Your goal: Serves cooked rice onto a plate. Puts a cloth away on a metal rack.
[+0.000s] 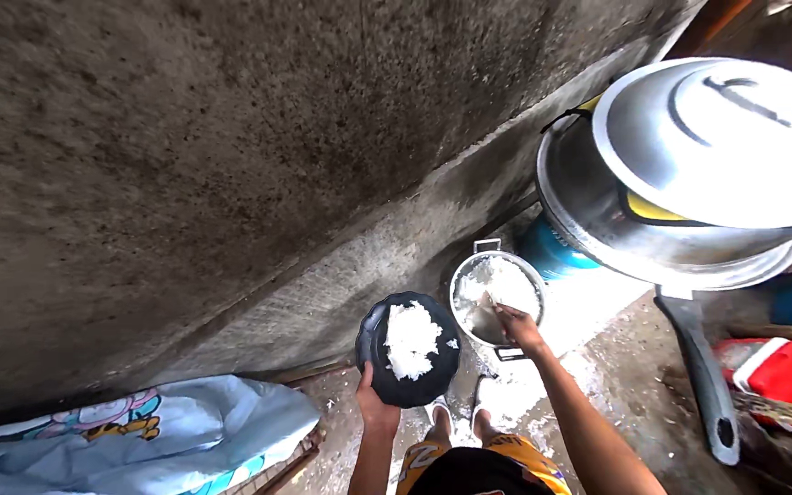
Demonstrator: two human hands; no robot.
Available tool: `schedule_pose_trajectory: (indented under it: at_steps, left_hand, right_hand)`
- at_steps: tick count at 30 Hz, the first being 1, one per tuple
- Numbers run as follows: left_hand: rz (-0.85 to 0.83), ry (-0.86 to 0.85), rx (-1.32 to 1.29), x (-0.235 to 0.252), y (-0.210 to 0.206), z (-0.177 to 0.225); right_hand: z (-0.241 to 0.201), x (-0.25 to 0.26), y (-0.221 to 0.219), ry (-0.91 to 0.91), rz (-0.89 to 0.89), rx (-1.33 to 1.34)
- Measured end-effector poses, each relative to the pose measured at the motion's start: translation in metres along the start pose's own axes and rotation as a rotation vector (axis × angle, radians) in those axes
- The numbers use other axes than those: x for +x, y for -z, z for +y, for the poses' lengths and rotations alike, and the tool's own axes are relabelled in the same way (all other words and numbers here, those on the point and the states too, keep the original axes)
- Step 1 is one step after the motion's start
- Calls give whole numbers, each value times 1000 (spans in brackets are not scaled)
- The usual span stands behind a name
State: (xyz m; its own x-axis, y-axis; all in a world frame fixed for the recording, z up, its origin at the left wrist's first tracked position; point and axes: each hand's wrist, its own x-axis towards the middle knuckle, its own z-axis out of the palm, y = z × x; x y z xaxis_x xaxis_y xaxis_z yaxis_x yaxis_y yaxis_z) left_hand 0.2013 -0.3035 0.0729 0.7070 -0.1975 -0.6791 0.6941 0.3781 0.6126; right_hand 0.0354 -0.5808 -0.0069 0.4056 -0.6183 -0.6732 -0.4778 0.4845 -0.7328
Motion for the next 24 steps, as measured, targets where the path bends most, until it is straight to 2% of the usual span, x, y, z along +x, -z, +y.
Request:
schedule_pose_trajectory:
  at_steps: [4, 8, 10, 12, 15, 17, 20, 24]
  left_hand:
    - [-22, 12, -24, 12, -14, -8]
    - [-50, 29, -14, 24, -39, -23]
    - [-62, 54, -24, 27, -57, -32]
    - [-71, 88, -26, 24, -75, -41]
    - [-69, 117, -51, 15, -100, -53]
    - [-61, 132, -85, 11, -112, -58]
    - [-82, 134, -98, 13, -116, -61]
    - [-112, 143, -119, 18, -107, -54]
  right_hand:
    - [-7, -24, 23, 56, -4, 71]
    - [-36, -64, 40, 177, -57, 46]
    - [-50, -85, 40, 303, -58, -82]
    - [-54, -102, 33, 466, -23, -330]
    - [-41, -123, 4, 592, 98, -708]
    - [-22, -132, -18, 638, 173, -814]
    - [-2, -138, -32, 690, 160, -795]
    - [-18, -149, -17, 664, 29, -444]
